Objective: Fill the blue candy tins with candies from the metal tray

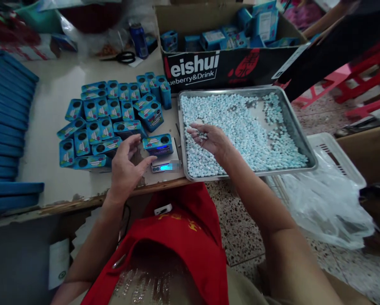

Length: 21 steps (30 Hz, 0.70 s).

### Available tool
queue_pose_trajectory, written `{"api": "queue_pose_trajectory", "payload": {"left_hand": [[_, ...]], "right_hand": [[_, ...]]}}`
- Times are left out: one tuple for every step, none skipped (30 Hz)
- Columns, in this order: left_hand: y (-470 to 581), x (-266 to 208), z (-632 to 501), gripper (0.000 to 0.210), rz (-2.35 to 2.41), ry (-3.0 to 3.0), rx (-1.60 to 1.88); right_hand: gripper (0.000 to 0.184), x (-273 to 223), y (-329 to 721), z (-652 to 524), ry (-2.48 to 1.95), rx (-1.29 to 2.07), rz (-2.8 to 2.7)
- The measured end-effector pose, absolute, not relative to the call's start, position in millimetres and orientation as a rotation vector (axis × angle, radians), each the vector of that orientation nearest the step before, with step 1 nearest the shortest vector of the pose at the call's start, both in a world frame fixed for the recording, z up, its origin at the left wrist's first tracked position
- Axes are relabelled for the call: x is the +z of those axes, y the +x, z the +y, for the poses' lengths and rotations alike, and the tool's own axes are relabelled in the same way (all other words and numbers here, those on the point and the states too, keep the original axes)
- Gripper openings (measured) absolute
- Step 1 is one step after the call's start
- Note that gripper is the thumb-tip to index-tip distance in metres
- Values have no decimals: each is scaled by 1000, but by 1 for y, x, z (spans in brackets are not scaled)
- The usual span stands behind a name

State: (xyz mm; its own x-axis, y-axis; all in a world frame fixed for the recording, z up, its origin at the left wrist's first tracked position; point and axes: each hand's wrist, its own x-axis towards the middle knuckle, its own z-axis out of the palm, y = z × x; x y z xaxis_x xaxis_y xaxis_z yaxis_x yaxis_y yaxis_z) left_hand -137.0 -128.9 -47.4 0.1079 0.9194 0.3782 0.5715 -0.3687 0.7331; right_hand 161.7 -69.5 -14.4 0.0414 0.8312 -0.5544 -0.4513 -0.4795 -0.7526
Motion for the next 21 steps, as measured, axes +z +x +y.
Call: {"api": "queue_pose_trajectory", "payload": {"left_hand": [[-140,-47,-131,71,1455,1994,1161],[-143,-48,-133,71,1454,1998,1164],[-145,-50,-135,71,1449,1999,1172],[-146,-51,-137,71,1443,1998,1183],[-147,-53,-138,72,1437,1995,1193],[-147,-55,-140,72,1434,1990,1202],[-148,-56,-141,73,1433,1986,1208],[-148,-58,-142,73,1432,1983,1211],[-148,-58,-143,73,1430,1984,1209],[-148,-59,-144,73,1427,1989,1204],[-149,-59,-145,73,1425,1996,1195],[-149,-59,-146,74,1426,2005,1182],[-150,-59,-147,74,1429,2014,1168],[-150,-59,-149,74,1432,2021,1154],[-151,-60,-150,73,1433,2026,1144],[-152,-60,-151,72,1430,2031,1142],[-153,-61,-152,72,1427,2033,1142],[-153,-62,-152,71,1424,2035,1142],[-154,-63,-153,70,1422,2036,1142],[-155,-64,-153,70,1421,2036,1142],[-155,-65,-153,69,1419,2037,1141]], "right_hand": [[22,-13,167,-71,-1356,1658,-443],[20,-11,172,-73,-1378,1692,-479],[17,-9,176,-75,-1386,1728,-535],[12,-6,178,-77,-1381,1754,-606],[6,-3,179,-80,-1367,1767,-681],[4,-1,179,-82,-1348,1767,-750],[12,2,176,-83,-1324,1761,-812],[20,6,172,-84,-1296,1756,-867],[25,9,167,-84,-1266,1755,-916],[28,12,161,-84,-1237,1757,-961],[29,16,154,-83,-1209,1760,-1006],[29,19,147,-82,-1182,1761,-1053],[30,22,141,-81,-1158,1759,-1103],[31,25,134,-80,-1139,1752,-1157],[33,27,128,-80,-1129,1740,-1214],[34,30,123,-79,-1129,1724,-1272],[35,31,119,-80,-1137,1702,-1329],[34,33,115,-80,-1153,1674,-1379],[32,34,112,-81,-1175,1637,-1424],[30,34,109,-82,-1198,1595,-1468],[27,35,108,-82,-1222,1548,-1511]]}}
